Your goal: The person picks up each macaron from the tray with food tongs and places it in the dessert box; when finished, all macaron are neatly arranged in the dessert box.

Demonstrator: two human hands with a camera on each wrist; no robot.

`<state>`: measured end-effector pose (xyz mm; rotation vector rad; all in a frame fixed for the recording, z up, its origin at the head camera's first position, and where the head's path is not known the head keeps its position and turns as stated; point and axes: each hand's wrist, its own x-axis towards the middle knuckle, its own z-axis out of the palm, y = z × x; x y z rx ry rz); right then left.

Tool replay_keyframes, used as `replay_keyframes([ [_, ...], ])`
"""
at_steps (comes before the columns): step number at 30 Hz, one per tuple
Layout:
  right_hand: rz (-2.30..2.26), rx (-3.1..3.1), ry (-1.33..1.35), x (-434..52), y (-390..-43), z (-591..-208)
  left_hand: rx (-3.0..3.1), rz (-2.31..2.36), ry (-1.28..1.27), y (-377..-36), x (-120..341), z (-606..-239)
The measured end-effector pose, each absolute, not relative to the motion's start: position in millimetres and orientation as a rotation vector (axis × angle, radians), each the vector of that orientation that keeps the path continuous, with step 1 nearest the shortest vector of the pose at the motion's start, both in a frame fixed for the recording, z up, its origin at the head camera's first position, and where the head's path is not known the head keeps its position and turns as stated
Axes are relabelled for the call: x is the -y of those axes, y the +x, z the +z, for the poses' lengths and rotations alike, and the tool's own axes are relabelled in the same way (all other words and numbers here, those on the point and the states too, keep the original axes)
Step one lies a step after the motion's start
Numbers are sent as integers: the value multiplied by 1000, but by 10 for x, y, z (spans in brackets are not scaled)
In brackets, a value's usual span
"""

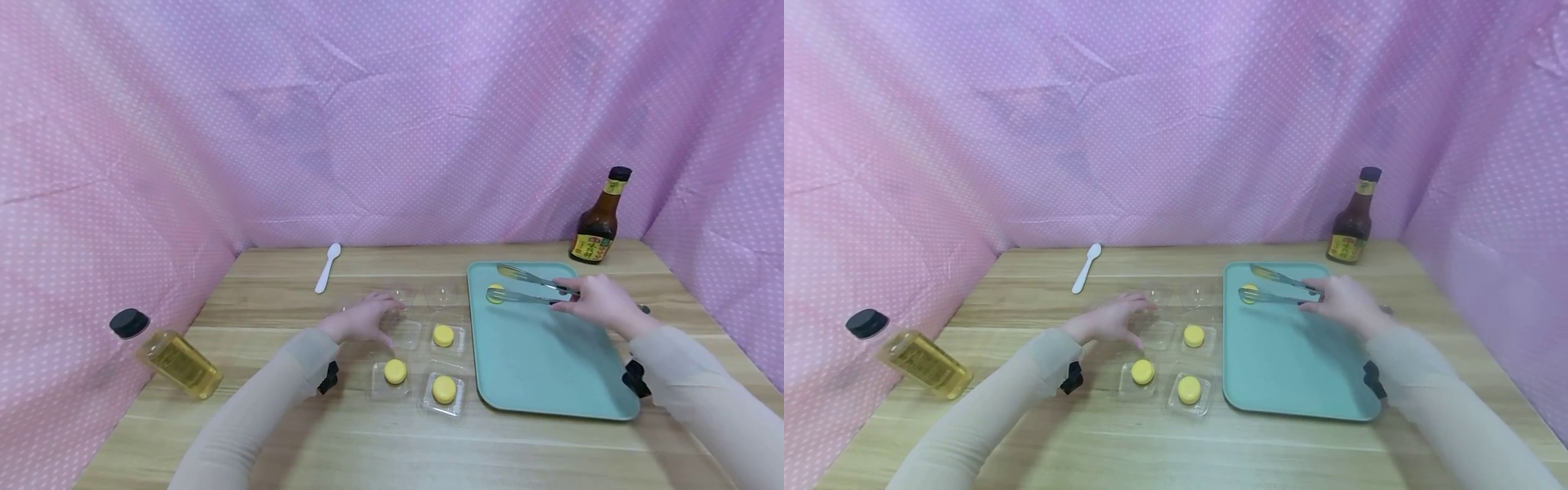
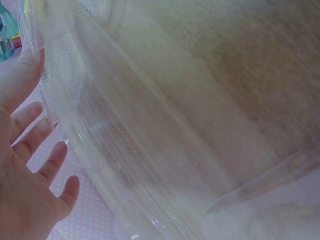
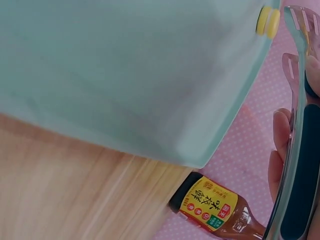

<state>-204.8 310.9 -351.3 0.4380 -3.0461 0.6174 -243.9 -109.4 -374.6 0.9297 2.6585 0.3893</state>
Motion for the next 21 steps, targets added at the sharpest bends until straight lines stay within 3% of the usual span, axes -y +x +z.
replay_keyframes([
  [21,548,3069,487,-3132,-2184,-3641,-2665,404,893,-2431,1096,-3776],
])
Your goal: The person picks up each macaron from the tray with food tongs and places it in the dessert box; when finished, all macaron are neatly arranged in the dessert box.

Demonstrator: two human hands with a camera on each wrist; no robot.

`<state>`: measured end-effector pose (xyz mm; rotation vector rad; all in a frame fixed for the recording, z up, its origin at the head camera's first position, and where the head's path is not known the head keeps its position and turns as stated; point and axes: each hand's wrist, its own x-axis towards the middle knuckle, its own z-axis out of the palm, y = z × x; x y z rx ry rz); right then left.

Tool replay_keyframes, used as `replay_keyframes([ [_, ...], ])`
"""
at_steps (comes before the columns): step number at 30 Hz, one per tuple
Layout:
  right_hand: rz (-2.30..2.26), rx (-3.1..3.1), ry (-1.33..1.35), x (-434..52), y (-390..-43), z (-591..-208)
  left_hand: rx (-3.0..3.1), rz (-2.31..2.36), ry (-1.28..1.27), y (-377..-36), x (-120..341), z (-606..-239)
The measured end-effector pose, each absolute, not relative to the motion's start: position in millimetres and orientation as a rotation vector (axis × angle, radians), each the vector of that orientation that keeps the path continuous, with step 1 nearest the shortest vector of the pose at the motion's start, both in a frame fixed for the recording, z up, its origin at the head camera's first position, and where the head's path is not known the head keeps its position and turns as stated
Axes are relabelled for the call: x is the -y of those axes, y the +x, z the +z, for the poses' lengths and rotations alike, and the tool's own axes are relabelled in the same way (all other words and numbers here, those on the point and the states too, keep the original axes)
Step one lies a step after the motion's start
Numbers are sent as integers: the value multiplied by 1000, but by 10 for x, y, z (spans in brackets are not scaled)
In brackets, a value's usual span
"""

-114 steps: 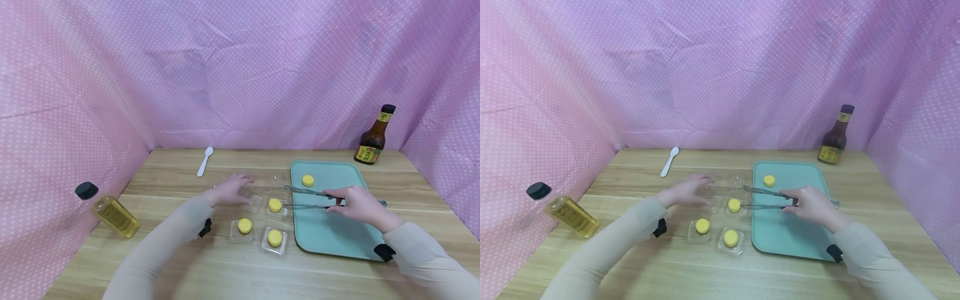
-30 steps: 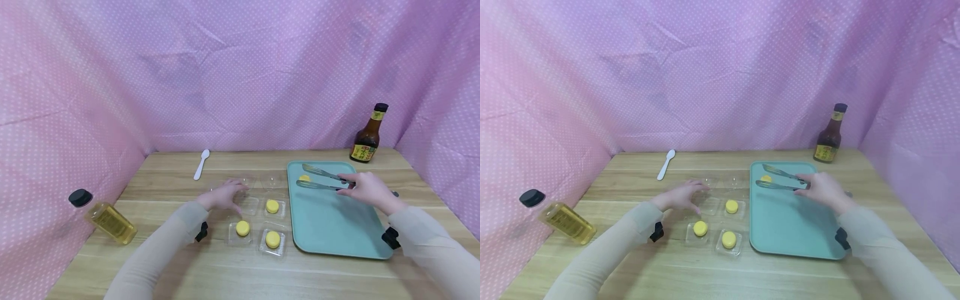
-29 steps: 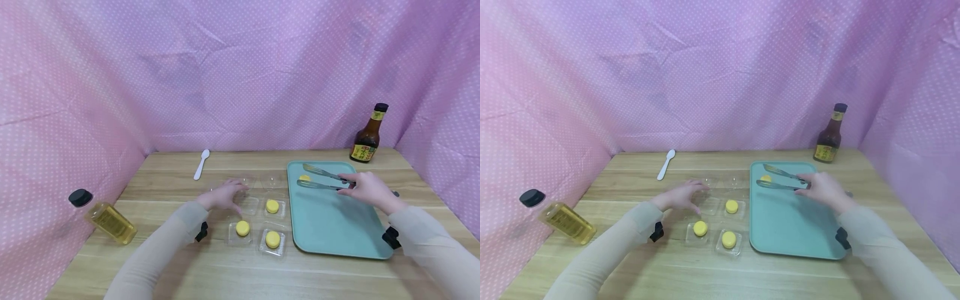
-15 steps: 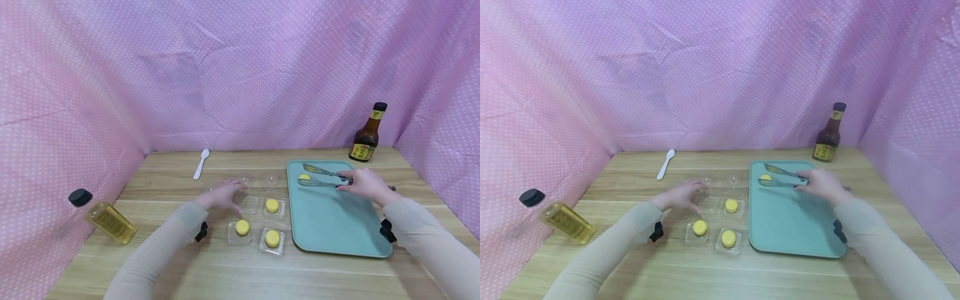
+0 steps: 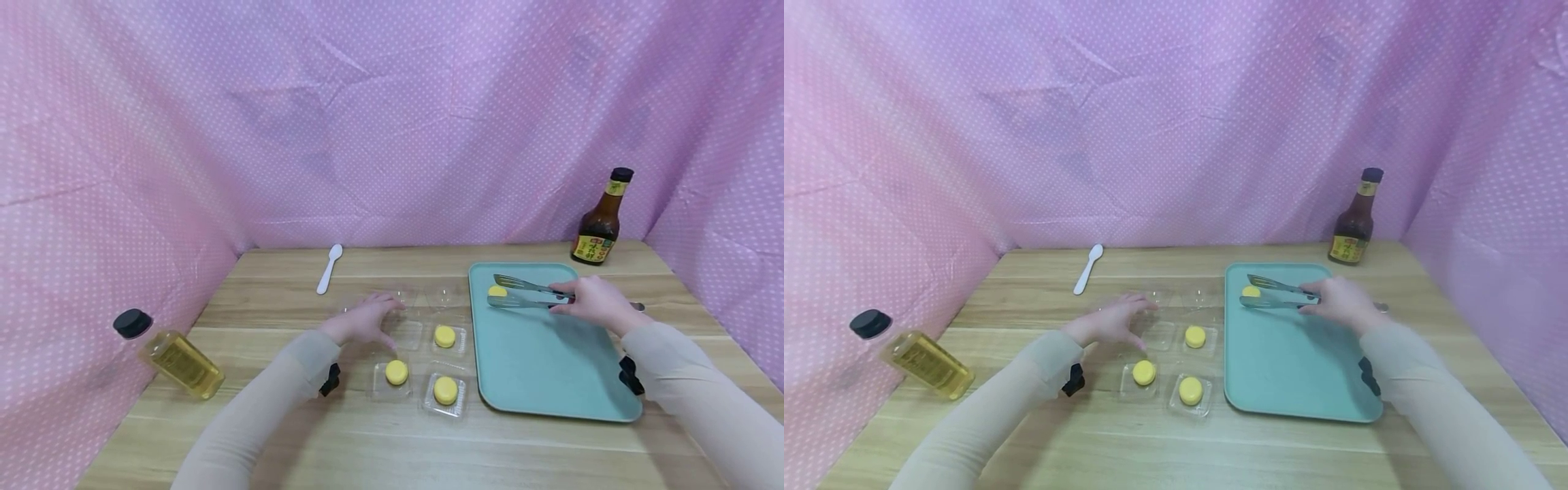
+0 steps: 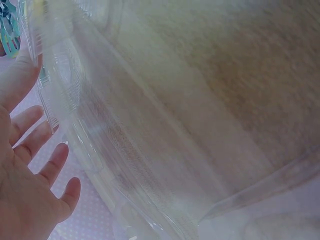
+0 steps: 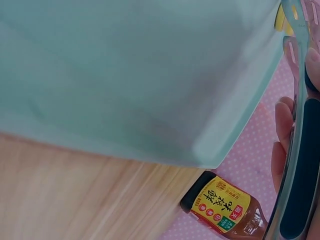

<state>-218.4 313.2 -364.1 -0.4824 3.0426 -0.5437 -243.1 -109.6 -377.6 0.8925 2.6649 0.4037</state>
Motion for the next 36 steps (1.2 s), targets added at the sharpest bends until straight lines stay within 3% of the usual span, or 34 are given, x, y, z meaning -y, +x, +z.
replay_keyframes([
  [36,-517,-3090,-530,-3101,-2143,-3655,-2680,418,910,-2386,1086,-3758],
])
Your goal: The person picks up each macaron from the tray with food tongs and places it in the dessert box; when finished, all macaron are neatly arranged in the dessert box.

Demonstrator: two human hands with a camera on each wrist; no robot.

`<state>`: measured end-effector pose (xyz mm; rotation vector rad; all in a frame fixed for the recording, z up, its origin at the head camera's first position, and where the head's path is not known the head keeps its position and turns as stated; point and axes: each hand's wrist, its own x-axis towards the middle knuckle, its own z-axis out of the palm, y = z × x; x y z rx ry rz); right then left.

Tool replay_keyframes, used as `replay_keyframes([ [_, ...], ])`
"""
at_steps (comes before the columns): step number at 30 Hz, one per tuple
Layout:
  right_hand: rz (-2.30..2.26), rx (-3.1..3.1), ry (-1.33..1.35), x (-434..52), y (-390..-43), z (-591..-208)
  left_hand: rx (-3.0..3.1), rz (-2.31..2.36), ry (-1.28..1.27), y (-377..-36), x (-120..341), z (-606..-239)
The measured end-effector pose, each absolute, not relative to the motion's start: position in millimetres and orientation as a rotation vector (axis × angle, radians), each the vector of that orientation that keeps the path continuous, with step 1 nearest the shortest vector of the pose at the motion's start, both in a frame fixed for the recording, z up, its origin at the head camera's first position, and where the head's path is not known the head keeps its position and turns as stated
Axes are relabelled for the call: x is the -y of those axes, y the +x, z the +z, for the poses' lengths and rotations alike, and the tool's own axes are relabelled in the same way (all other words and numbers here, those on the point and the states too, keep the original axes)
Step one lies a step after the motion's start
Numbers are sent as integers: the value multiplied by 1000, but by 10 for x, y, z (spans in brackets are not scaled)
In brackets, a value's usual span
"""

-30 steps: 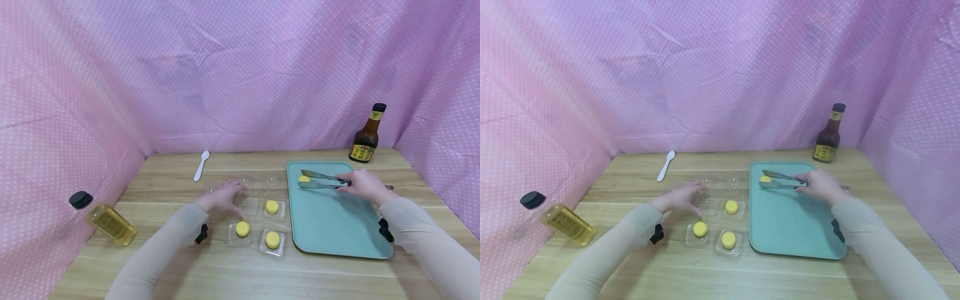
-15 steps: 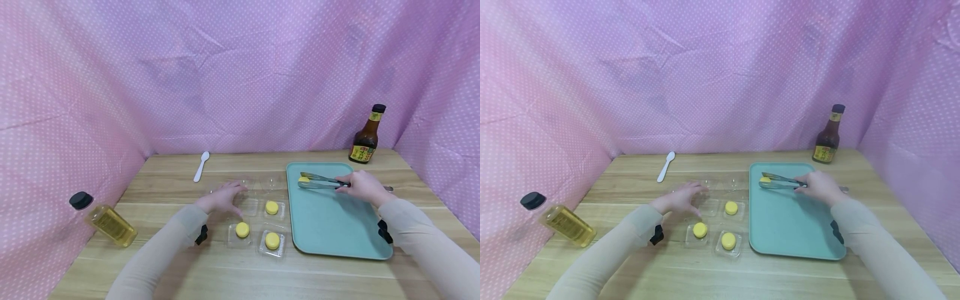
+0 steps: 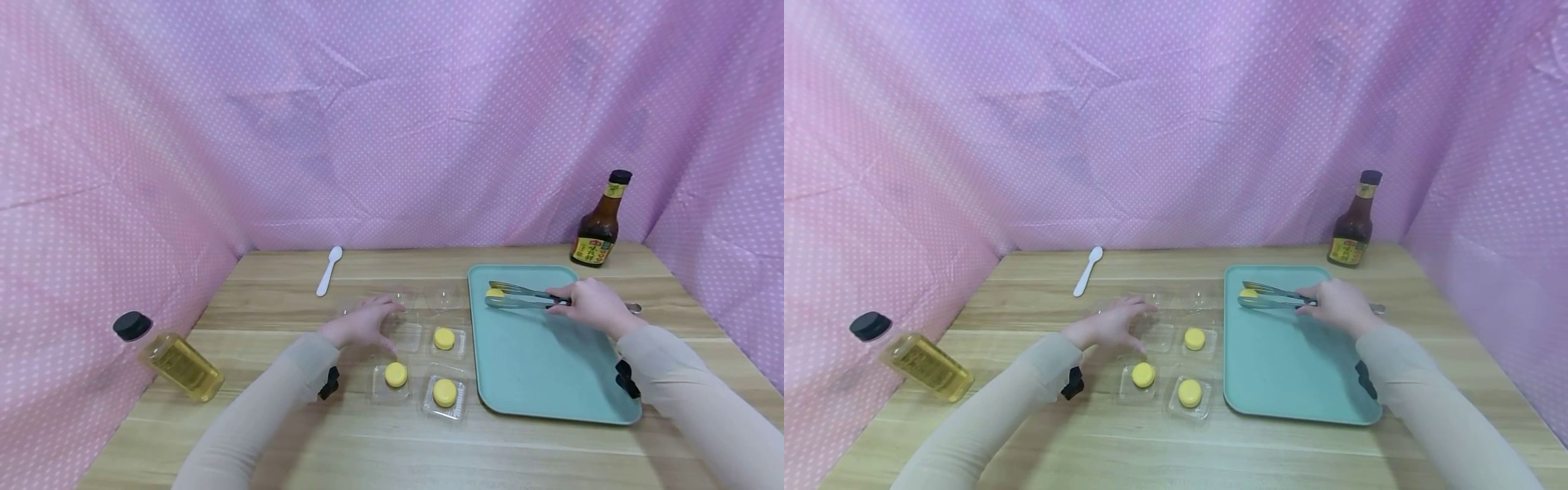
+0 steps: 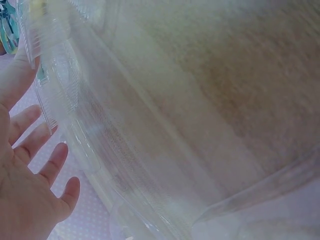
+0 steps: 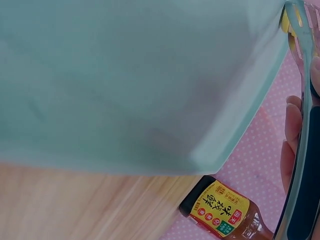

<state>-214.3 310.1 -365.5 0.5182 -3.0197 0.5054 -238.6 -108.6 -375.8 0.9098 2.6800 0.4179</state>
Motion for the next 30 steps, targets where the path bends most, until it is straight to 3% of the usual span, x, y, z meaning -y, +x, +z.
replay_keyframes([
  [19,520,2949,535,-2934,-2142,-3555,-2659,477,920,-2382,1087,-3750],
  [30,562,2842,714,-2662,-2066,-3474,-2654,474,886,-2387,1100,-3762],
])
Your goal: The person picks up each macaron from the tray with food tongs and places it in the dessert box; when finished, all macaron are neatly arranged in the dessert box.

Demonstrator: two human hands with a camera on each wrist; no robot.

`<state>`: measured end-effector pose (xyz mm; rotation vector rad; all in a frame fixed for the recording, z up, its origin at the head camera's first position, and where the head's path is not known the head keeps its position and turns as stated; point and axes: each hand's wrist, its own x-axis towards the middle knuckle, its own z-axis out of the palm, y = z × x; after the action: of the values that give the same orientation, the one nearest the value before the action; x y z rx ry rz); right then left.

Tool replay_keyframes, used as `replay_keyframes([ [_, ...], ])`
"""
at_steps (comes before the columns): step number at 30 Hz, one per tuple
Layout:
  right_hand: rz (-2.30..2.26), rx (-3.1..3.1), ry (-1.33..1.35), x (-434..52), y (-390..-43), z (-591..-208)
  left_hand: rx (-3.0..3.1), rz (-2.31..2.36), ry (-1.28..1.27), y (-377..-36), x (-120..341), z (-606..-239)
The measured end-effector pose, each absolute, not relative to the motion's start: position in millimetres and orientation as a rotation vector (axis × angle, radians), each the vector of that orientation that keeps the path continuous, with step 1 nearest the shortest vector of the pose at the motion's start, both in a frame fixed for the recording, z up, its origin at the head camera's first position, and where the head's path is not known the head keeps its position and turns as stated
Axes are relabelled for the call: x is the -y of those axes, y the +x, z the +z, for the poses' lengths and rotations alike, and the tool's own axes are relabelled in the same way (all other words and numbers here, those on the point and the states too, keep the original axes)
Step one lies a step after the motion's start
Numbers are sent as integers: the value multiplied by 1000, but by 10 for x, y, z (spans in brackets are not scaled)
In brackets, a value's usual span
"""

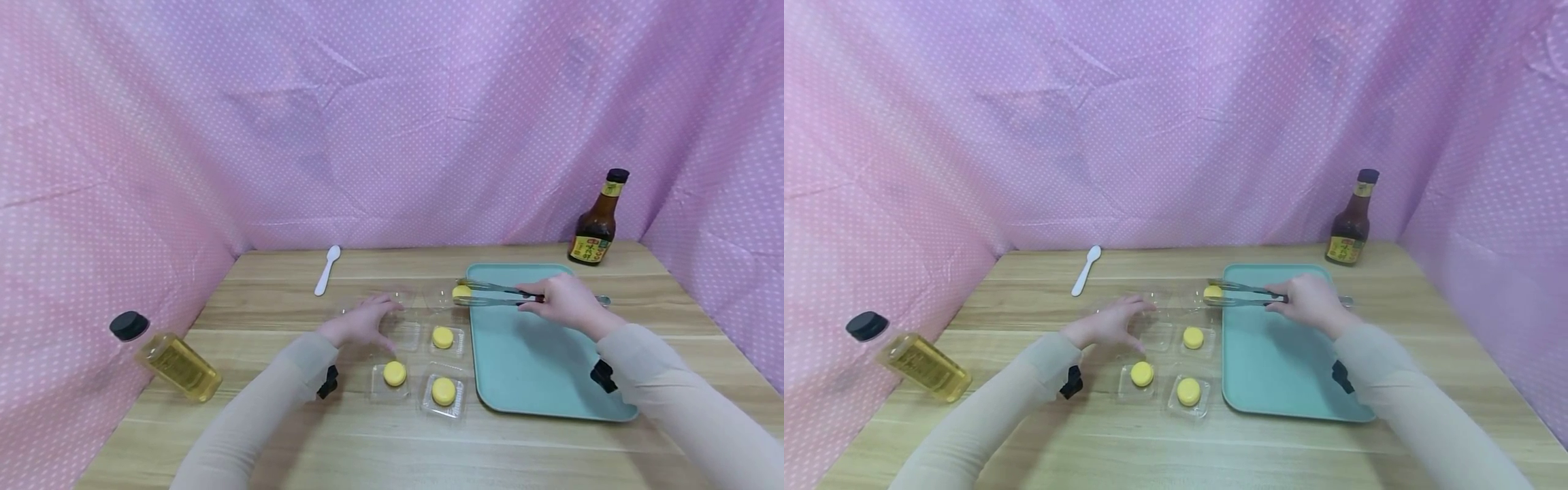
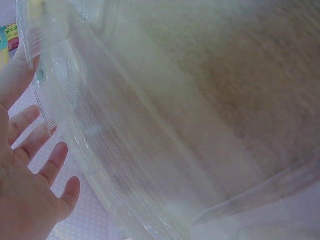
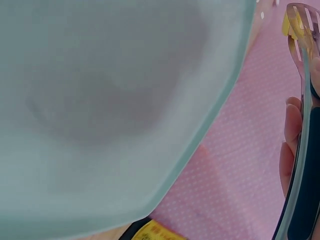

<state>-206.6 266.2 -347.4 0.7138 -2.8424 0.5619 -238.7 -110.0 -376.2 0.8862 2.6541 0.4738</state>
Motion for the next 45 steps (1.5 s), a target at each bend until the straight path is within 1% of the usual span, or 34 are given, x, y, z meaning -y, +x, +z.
replay_keyframes([
  [11,554,2722,876,-2352,-2046,-3422,-2649,465,860,-2407,1087,-3752],
  [23,564,2664,982,-2057,-2037,-3382,-2663,456,913,-2425,1070,-3741],
  [30,560,2668,1020,-1938,-2028,-3424,-2662,457,842,-2407,1069,-3740],
  [45,474,2666,1049,-1764,-2019,-3594,-2652,522,903,-2409,1108,-3808],
])
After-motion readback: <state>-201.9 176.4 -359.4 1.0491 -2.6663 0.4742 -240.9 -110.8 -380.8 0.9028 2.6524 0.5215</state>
